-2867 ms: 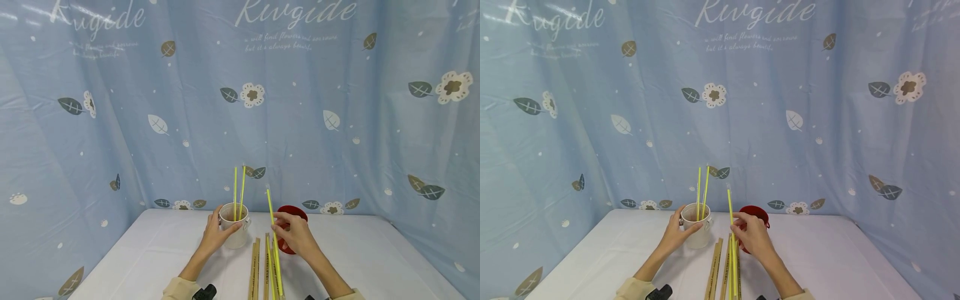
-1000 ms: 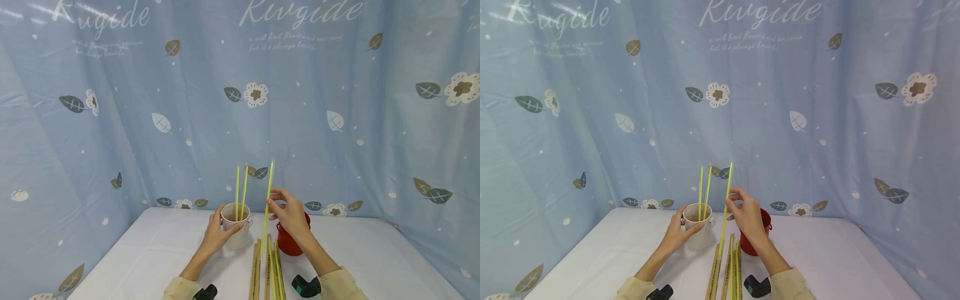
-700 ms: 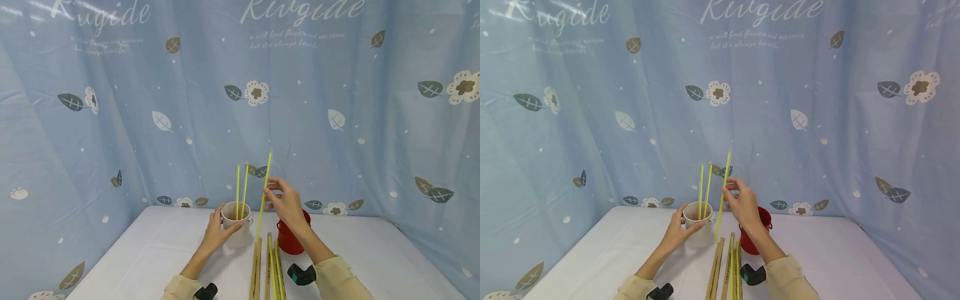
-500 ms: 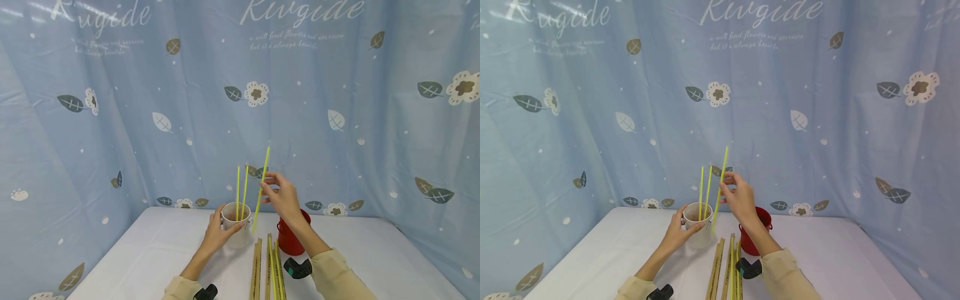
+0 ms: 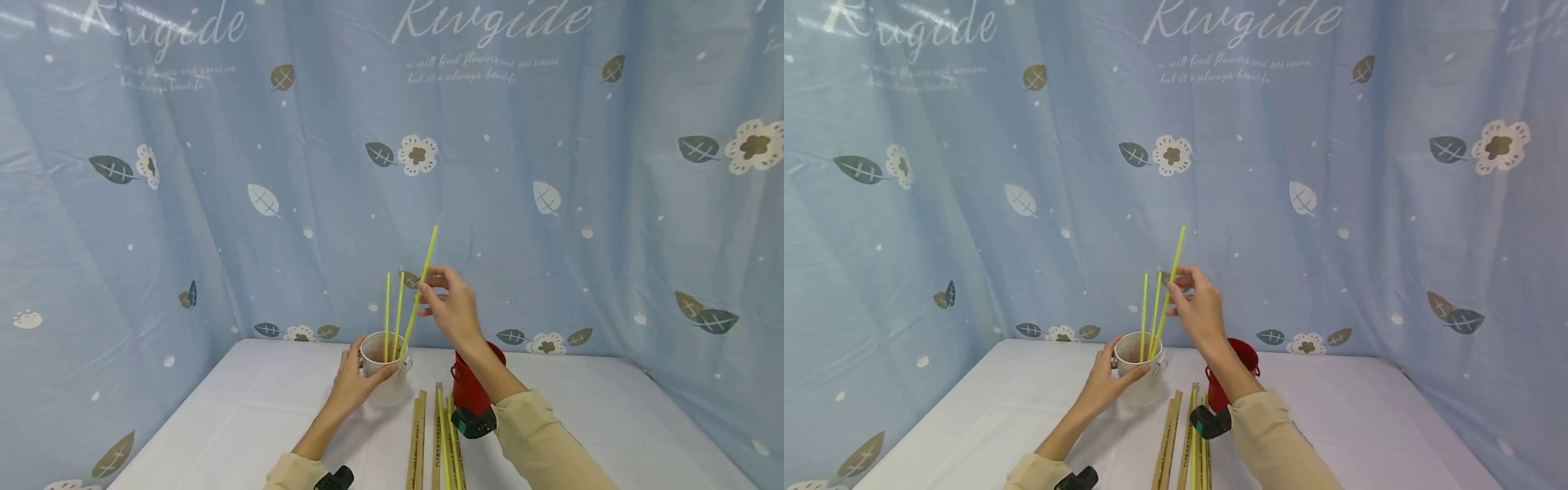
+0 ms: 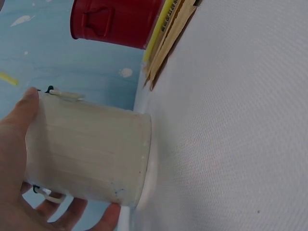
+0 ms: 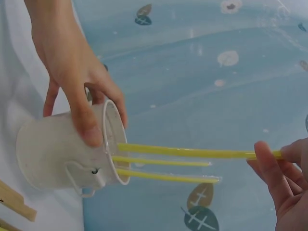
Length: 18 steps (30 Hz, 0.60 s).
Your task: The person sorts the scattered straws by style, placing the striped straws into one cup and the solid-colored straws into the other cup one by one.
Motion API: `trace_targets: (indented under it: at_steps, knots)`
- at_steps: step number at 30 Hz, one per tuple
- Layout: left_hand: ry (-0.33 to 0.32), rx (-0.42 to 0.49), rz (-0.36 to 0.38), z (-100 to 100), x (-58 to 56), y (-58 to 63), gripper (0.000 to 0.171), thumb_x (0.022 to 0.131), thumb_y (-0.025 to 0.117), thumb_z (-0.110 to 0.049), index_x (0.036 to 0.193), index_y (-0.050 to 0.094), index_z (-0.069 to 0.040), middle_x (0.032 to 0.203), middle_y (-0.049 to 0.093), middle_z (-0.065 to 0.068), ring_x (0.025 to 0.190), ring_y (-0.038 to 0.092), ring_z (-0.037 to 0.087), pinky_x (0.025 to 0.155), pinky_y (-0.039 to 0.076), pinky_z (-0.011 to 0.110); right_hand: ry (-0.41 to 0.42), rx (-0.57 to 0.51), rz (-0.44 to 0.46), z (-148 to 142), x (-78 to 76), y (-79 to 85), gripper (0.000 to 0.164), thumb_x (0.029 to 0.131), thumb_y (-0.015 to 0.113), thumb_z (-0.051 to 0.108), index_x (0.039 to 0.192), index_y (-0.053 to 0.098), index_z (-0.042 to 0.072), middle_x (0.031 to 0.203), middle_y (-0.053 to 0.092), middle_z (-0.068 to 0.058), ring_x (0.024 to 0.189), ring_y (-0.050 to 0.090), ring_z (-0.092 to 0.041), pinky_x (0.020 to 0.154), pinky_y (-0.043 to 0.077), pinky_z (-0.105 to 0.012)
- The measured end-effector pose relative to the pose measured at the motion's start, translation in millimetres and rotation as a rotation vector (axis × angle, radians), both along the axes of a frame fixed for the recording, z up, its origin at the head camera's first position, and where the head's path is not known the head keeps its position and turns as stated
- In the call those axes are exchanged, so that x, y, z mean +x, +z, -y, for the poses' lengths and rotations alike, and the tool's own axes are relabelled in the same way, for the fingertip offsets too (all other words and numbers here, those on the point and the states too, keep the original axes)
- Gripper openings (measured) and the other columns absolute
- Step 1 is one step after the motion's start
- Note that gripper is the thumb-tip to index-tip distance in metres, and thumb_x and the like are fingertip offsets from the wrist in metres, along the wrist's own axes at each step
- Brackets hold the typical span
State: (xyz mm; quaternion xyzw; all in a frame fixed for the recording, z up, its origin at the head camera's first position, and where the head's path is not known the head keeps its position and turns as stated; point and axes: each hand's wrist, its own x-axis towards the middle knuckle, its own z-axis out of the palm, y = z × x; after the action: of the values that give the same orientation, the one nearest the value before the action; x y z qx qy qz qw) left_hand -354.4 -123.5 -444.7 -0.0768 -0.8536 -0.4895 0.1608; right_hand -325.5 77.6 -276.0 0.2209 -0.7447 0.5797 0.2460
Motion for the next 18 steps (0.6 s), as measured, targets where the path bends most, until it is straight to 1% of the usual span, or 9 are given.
trace_targets:
  at_steps: [3, 6, 9, 13, 15, 18]
  knots:
    - [0.002, 0.001, 0.006, 1, 0.5, -0.2, 0.093, 0.078, 0.075, -0.058, 0.153, 0.029, -0.027, 0.138, 0.045, 0.014, 0.124, 0.054, 0.035, 0.093, 0.048, 0.057, 0.004, 0.004, 0.015, 3, 9.3, 6.7, 0.035, 0.095, 0.061, 0.004, 0.128, 0.053, -0.005, 0.115, 0.065, -0.03, 0.087, 0.071, -0.043, 0.067, 0.06, -0.043]
    - [0.002, -0.001, 0.014, 2, 0.9, -0.5, 0.094, 0.078, 0.074, -0.059, 0.153, 0.028, -0.027, 0.139, 0.044, 0.014, 0.125, 0.054, 0.035, 0.092, 0.048, 0.057, 0.005, 0.001, 0.027, 4, 9.1, 5.9, 0.034, 0.096, 0.061, 0.004, 0.127, 0.052, -0.005, 0.114, 0.065, -0.029, 0.087, 0.071, -0.043, 0.068, 0.06, -0.043]
    - [0.003, -0.006, 0.016, 2, 0.8, -0.8, 0.094, 0.078, 0.074, -0.059, 0.154, 0.027, -0.027, 0.139, 0.044, 0.014, 0.125, 0.053, 0.035, 0.093, 0.048, 0.057, 0.005, -0.019, 0.034, 4, -3.7, -3.2, 0.034, 0.096, 0.061, 0.005, 0.127, 0.052, -0.003, 0.112, 0.066, -0.027, 0.087, 0.071, -0.042, 0.068, 0.06, -0.042]
    - [0.006, -0.009, 0.014, 2, 0.3, -0.7, 0.094, 0.078, 0.074, -0.059, 0.153, 0.027, -0.027, 0.138, 0.044, 0.014, 0.125, 0.054, 0.035, 0.093, 0.047, 0.057, -0.003, -0.049, 0.024, 3, -22.9, -17.3, 0.033, 0.095, 0.062, 0.006, 0.126, 0.053, 0.001, 0.112, 0.067, -0.025, 0.086, 0.072, -0.039, 0.066, 0.06, -0.037]
    - [0.005, -0.009, 0.013, 2, -0.2, -0.6, 0.094, 0.078, 0.074, -0.059, 0.153, 0.027, -0.027, 0.138, 0.044, 0.014, 0.124, 0.054, 0.035, 0.093, 0.047, 0.058, -0.01, -0.049, 0.021, 2, -27.3, -22.2, 0.032, 0.095, 0.062, 0.008, 0.126, 0.053, 0.003, 0.111, 0.068, -0.023, 0.085, 0.073, -0.036, 0.064, 0.06, -0.033]
    - [0.002, -0.008, 0.012, 1, -1.0, -0.5, 0.094, 0.078, 0.074, -0.059, 0.153, 0.027, -0.027, 0.138, 0.045, 0.014, 0.124, 0.054, 0.035, 0.093, 0.047, 0.058, -0.018, -0.034, 0.023, 1, -30.6, -28.6, 0.033, 0.095, 0.063, 0.008, 0.126, 0.053, 0.002, 0.109, 0.068, -0.022, 0.082, 0.074, -0.033, 0.062, 0.06, -0.029]
